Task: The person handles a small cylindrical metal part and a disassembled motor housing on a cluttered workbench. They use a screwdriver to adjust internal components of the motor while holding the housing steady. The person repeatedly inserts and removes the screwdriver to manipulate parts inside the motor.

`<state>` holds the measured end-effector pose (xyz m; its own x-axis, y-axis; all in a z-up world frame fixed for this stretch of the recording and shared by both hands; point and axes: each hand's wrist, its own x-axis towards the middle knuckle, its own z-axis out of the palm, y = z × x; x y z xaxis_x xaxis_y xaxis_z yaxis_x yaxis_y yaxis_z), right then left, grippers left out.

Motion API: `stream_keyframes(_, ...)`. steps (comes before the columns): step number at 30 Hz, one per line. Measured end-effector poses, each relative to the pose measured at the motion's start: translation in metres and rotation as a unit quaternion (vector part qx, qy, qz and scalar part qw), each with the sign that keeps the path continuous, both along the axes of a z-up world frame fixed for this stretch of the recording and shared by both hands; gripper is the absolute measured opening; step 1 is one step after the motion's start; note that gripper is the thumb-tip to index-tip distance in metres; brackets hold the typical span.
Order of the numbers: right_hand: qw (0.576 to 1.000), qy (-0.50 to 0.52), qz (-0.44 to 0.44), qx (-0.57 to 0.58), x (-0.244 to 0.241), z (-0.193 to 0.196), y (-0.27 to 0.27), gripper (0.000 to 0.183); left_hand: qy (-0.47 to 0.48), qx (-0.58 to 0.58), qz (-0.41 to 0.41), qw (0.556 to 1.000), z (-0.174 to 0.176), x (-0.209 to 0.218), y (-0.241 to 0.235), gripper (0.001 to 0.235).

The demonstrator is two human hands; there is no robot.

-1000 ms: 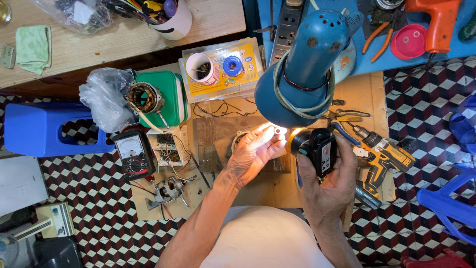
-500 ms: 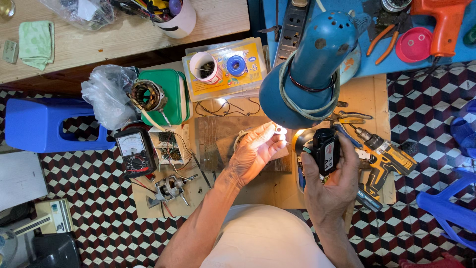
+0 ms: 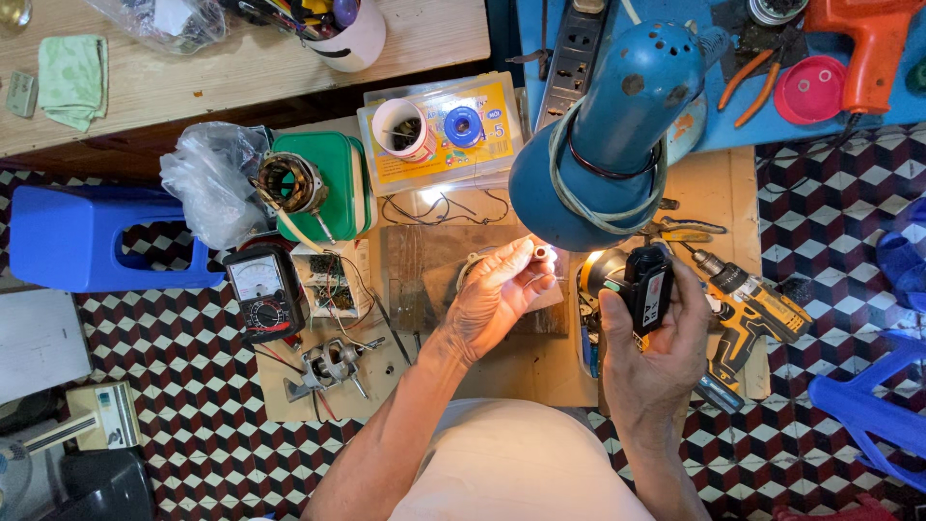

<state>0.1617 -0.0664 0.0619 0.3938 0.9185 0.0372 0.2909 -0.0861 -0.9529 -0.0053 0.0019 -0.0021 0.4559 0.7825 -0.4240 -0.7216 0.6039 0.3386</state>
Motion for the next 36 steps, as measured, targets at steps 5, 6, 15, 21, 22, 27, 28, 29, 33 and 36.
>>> stream_keyframes(5, 0.999, 0.009, 0.001, 0.054, 0.009, -0.011, 0.003, 0.056, 0.017, 0.0, -0.003, 1.0, 0.002, -0.001, 0.0, 0.022)
stream_keyframes(6, 0.998, 0.013, 0.003, 0.069, 0.012, -0.014, 0.005, 0.054, 0.019, -0.005, -0.004, 1.0, 0.002, -0.001, 0.0, 0.022)
stream_keyframes(15, 0.999, 0.012, -0.037, -0.021, 0.031, -0.046, 0.022, 0.048, 0.017, 0.003, -0.002, 1.0, 0.0, -0.005, 0.002, 0.031)
stream_keyframes(21, 0.999, -0.024, 0.018, -0.042, 0.027, -0.088, 0.067, 0.047, 0.018, 0.005, 0.015, 1.0, -0.003, -0.013, 0.001, 0.032)
stream_keyframes(22, 0.996, -0.08, 0.046, 0.0, 0.027, -0.095, 0.074, 0.041, 0.024, 0.007, 0.015, 1.0, -0.003, -0.016, 0.001, 0.033)
stream_keyframes(27, 0.98, -0.156, 0.127, 0.003, 0.025, -0.126, 0.106, 0.04, 0.04, 0.009, 0.03, 0.999, 0.0, -0.03, -0.001, 0.038)
stream_keyframes(28, 0.977, -0.16, 0.139, -0.008, 0.023, -0.132, 0.109, 0.039, 0.041, 0.007, 0.037, 0.998, 0.0, -0.032, -0.001, 0.038)
stream_keyframes(29, 0.975, -0.165, 0.151, -0.016, 0.022, -0.138, 0.114, 0.039, 0.041, 0.005, 0.044, 0.998, 0.0, -0.033, -0.001, 0.037)
stream_keyframes(33, 0.965, -0.188, 0.175, -0.048, 0.018, -0.158, 0.127, 0.038, 0.057, 0.006, 0.067, 0.996, 0.0, -0.04, -0.003, 0.036)
stream_keyframes(36, 0.958, -0.21, 0.177, -0.078, 0.02, -0.172, 0.138, 0.037, 0.063, -0.003, 0.074, 0.995, 0.0, -0.044, -0.004, 0.034)
